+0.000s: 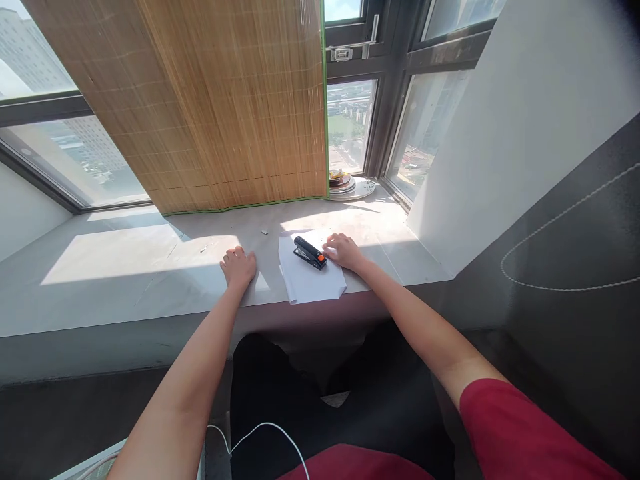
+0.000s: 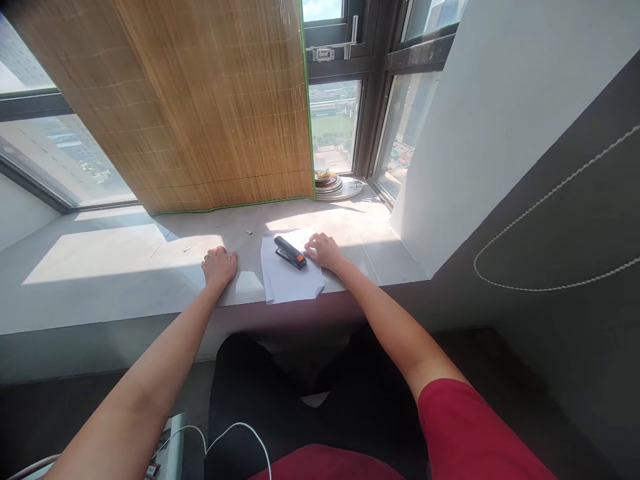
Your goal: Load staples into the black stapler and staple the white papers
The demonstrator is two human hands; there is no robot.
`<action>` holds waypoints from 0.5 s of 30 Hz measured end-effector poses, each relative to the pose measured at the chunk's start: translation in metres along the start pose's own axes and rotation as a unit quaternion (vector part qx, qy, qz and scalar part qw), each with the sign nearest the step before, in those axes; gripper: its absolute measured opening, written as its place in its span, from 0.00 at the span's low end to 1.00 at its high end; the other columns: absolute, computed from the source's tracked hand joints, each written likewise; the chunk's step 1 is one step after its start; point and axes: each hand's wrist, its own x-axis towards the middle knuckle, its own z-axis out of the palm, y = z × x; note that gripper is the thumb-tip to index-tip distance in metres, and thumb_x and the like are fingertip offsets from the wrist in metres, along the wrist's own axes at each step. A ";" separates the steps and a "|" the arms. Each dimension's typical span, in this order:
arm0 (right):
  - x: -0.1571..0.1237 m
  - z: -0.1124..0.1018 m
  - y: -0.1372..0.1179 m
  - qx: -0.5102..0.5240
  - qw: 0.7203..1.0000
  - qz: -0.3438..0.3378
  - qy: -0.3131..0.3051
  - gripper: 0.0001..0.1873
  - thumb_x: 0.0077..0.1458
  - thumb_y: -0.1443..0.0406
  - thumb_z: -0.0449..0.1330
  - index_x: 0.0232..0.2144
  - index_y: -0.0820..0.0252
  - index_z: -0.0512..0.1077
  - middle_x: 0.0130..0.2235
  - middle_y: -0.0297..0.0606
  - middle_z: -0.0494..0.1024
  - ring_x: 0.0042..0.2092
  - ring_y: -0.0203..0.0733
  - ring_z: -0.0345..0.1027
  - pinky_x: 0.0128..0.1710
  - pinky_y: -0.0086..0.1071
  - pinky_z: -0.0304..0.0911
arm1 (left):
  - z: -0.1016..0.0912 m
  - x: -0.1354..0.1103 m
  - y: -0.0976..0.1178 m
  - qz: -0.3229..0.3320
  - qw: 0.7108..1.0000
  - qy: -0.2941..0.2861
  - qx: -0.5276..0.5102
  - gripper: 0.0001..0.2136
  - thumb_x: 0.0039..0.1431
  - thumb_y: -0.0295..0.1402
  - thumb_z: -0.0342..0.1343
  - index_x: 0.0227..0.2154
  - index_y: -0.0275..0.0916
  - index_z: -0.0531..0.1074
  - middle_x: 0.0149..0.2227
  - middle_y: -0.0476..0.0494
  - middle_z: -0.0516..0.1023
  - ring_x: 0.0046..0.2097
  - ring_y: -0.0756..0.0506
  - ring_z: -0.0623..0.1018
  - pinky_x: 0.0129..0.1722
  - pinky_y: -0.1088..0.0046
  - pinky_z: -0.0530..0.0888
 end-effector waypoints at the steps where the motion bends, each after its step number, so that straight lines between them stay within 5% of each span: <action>1: 0.001 -0.001 0.000 -0.005 1.000 -0.007 -0.007 0.07 0.67 0.63 0.65 0.39 0.53 0.85 0.53 0.46 0.81 0.54 0.55 0.71 0.53 0.48 0.68 | 0.001 0.000 0.000 0.002 1.000 0.001 0.006 0.18 0.73 0.43 0.48 0.56 0.37 0.71 0.64 0.23 0.71 0.68 0.27 0.70 0.68 0.45 0.63; 4: 0.002 -0.006 0.001 0.012 1.000 -0.006 0.000 0.06 0.66 0.63 0.66 0.40 0.52 0.85 0.52 0.45 0.81 0.53 0.55 0.71 0.53 0.49 0.68 | 0.002 -0.001 0.001 0.006 1.000 0.004 0.016 0.19 0.73 0.42 0.47 0.57 0.36 0.70 0.65 0.23 0.71 0.67 0.26 0.70 0.68 0.44 0.64; 9: -0.002 -0.018 -0.023 0.128 0.985 0.043 0.105 0.14 0.72 0.58 0.58 0.42 0.54 0.83 0.46 0.43 0.82 0.48 0.50 0.72 0.51 0.45 0.68 | 0.003 -0.001 0.002 0.008 1.000 0.007 0.025 0.19 0.73 0.41 0.47 0.58 0.36 0.70 0.64 0.21 0.71 0.67 0.26 0.70 0.67 0.44 0.64; 12: -0.006 -0.015 -0.052 0.168 0.981 0.055 0.079 0.18 0.69 0.51 0.63 0.50 0.55 0.79 0.46 0.42 0.81 0.44 0.48 0.72 0.45 0.41 0.68 | 0.001 -0.002 0.002 0.013 0.999 0.005 0.028 0.20 0.74 0.41 0.46 0.59 0.36 0.70 0.64 0.21 0.71 0.67 0.25 0.70 0.67 0.43 0.65; 15: -0.007 -0.005 -0.072 0.129 0.990 0.049 0.034 0.22 0.58 0.53 0.73 0.49 0.56 0.77 0.46 0.43 0.80 0.45 0.49 0.72 0.42 0.38 0.66 | -0.001 -0.004 0.003 0.017 0.999 0.006 0.032 0.21 0.74 0.40 0.46 0.61 0.34 0.69 0.64 0.20 0.71 0.67 0.25 0.70 0.67 0.44 0.65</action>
